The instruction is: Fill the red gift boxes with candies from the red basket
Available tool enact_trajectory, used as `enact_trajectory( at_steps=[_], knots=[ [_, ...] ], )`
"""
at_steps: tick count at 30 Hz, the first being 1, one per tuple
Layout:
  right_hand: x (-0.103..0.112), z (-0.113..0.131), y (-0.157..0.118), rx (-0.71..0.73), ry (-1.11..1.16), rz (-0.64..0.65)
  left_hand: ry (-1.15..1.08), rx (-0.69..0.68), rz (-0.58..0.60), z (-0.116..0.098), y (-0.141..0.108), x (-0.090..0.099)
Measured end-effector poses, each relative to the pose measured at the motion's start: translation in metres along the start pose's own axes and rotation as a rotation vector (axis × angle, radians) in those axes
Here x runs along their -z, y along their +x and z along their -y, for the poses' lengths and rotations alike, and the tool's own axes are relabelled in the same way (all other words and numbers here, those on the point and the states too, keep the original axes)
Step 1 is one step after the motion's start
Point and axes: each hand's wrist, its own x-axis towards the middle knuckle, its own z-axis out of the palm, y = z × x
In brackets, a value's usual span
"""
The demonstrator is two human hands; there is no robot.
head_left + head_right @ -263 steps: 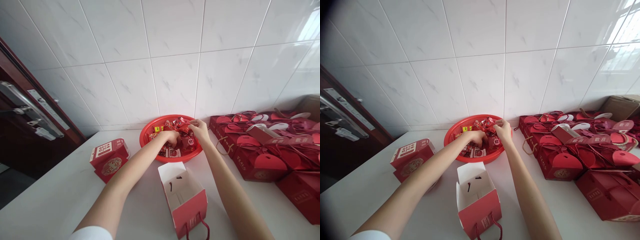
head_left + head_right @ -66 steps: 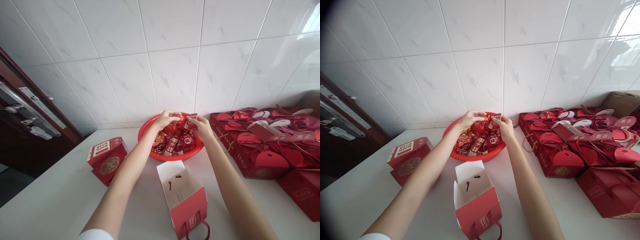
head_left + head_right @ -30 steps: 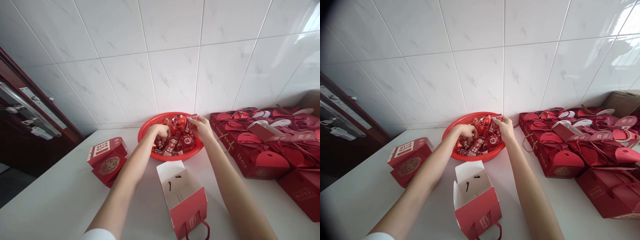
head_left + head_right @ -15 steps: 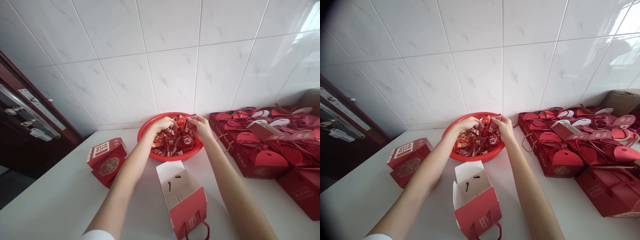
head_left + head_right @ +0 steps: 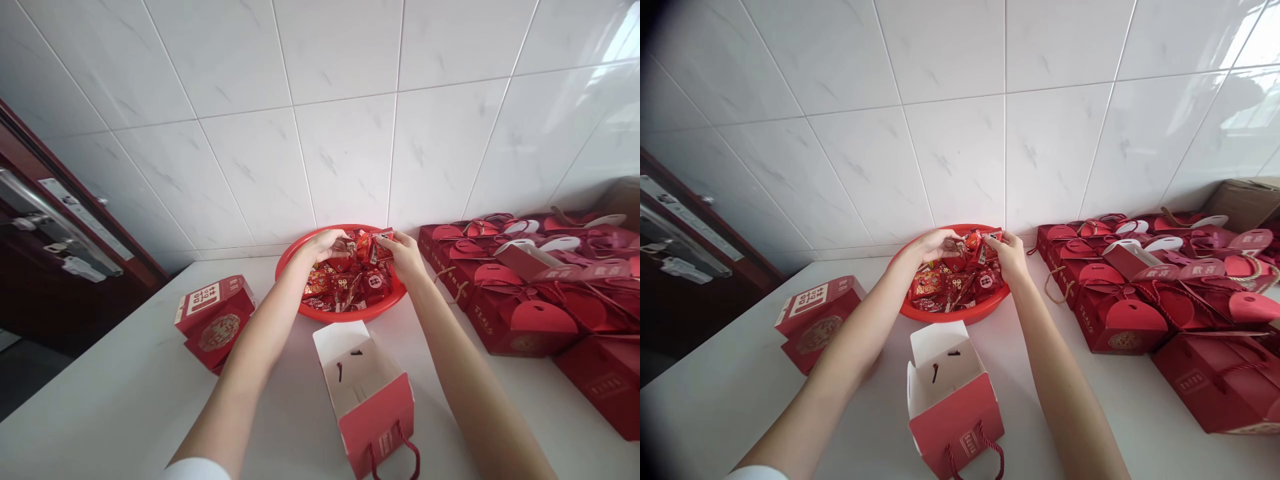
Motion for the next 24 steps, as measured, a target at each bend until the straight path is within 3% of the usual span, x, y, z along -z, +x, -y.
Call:
enact_trajectory(
  at_steps=[4,12,18,20,24],
  knots=[
    [0.000,-0.001,0.001,0.016,-0.005,-0.013,-0.096,-0.006,0.079,0.000,0.000,0.001],
    [0.001,-0.002,0.003,0.037,-0.004,-0.007,0.168,-0.137,0.245,0.005,0.000,0.007],
    [-0.003,0.014,-0.004,0.066,-0.004,-0.022,0.289,-0.304,0.160,-0.006,-0.022,-0.004],
    [-0.007,0.028,-0.012,0.088,0.009,0.057,0.191,-0.409,0.155,-0.011,-0.041,-0.011],
    [-0.019,0.057,-0.038,0.043,0.042,0.367,0.008,-0.558,0.156,-0.019,-0.098,-0.021]
  ],
)
